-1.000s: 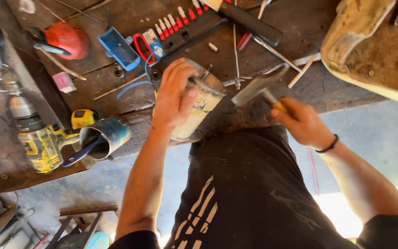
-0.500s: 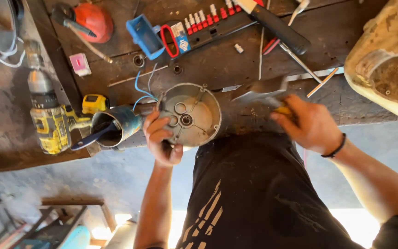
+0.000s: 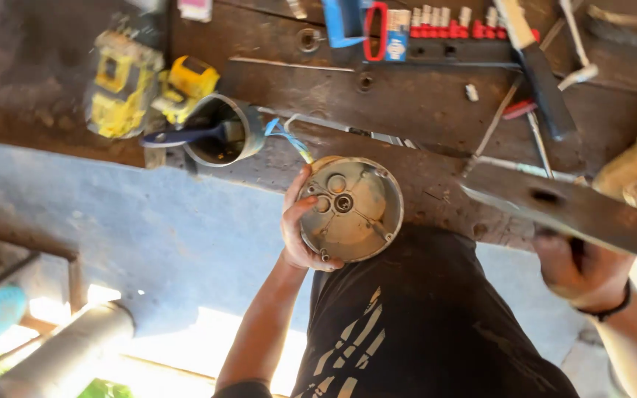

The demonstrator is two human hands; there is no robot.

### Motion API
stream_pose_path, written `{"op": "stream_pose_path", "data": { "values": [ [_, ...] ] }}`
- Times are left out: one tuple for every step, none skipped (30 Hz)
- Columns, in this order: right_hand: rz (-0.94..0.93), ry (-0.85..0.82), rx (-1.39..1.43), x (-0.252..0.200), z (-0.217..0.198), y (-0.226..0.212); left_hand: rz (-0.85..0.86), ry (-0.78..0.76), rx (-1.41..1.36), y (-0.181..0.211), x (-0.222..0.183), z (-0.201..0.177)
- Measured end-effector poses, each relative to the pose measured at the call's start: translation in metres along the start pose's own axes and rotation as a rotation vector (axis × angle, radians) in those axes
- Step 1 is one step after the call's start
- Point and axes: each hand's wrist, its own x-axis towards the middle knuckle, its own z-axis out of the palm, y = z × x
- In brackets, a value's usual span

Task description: Repairing a motor by disassembling and reassembling its components using hand tools.

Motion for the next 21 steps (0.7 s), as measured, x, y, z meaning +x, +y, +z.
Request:
{"op": "stream_pose_path", "data": {
  "values": [
    [-0.023,-0.010,0.007,-0.004,0.008,0.008,0.008,0.020,0.015,-0.003,-0.004,-0.006],
    [-0.052,-0.163,0.006,-0.008,0.016,0.017,0.001,0.000,0.008,-0.006,-0.007,-0.011],
    [-0.069,-0.309,-0.001,-0.016,0.024,0.024,-0.009,-0.031,-0.007,-0.010,-0.011,-0.017],
    [-0.080,-0.312,-0.001,-0.008,0.025,0.015,-0.004,-0.022,-0.001,-0.011,-0.013,-0.019],
    [-0.095,-0.415,-0.126,-0.002,0.027,0.005,-0.012,-0.007,-0.022,-0.013,-0.014,-0.022],
    [-0.109,-0.516,-0.252,0.005,0.028,-0.005,-0.019,0.008,-0.044,-0.015,-0.014,-0.025],
    [-0.107,-0.513,-0.257,0.001,0.023,-0.004,-0.016,0.007,-0.049,-0.015,-0.012,-0.026],
    [-0.098,-0.502,-0.253,-0.003,0.018,-0.003,-0.012,-0.006,-0.102,-0.016,-0.010,-0.027],
    [-0.093,-0.501,-0.251,-0.006,0.009,-0.001,-0.011,-0.008,-0.155,-0.014,-0.011,-0.026],
    [-0.095,-0.510,-0.258,-0.009,0.008,0.002,-0.013,0.001,-0.159,-0.017,-0.015,-0.024],
    [0.013,-0.510,-0.167,-0.012,0.008,0.007,0.003,0.030,-0.164,-0.022,-0.018,-0.022],
    [0.121,-0.507,-0.076,-0.014,0.008,0.011,0.018,0.059,-0.169,-0.027,-0.020,-0.021],
    [0.118,-0.507,-0.086,0.000,0.014,-0.004,0.024,0.065,-0.176,-0.029,-0.021,-0.020],
    [-0.006,-0.543,-0.257,0.013,0.019,-0.019,0.039,0.069,-0.201,-0.031,-0.021,-0.020],
    [-0.132,-0.577,-0.428,0.026,0.025,-0.034,0.055,0.073,-0.225,-0.033,-0.022,-0.019],
    [-0.136,-0.577,-0.437,0.031,0.021,-0.038,0.061,0.079,-0.230,-0.033,-0.020,-0.018],
    [-0.125,-0.580,-0.470,0.038,0.016,-0.042,0.072,0.079,-0.215,-0.034,-0.018,-0.018],
    [-0.115,-0.582,-0.504,0.044,0.012,-0.047,0.082,0.078,-0.200,-0.034,-0.016,-0.018],
    [-0.117,-0.580,-0.513,0.055,0.013,-0.054,0.089,0.081,-0.205,-0.034,-0.018,-0.019],
    [0.010,-0.601,-0.554,0.066,0.014,-0.062,0.069,0.074,-0.192,-0.034,-0.020,-0.019],
    [0.142,-0.613,-0.593,0.077,0.016,-0.069,0.051,0.063,-0.180,-0.035,-0.020,-0.020]
  ]
}}
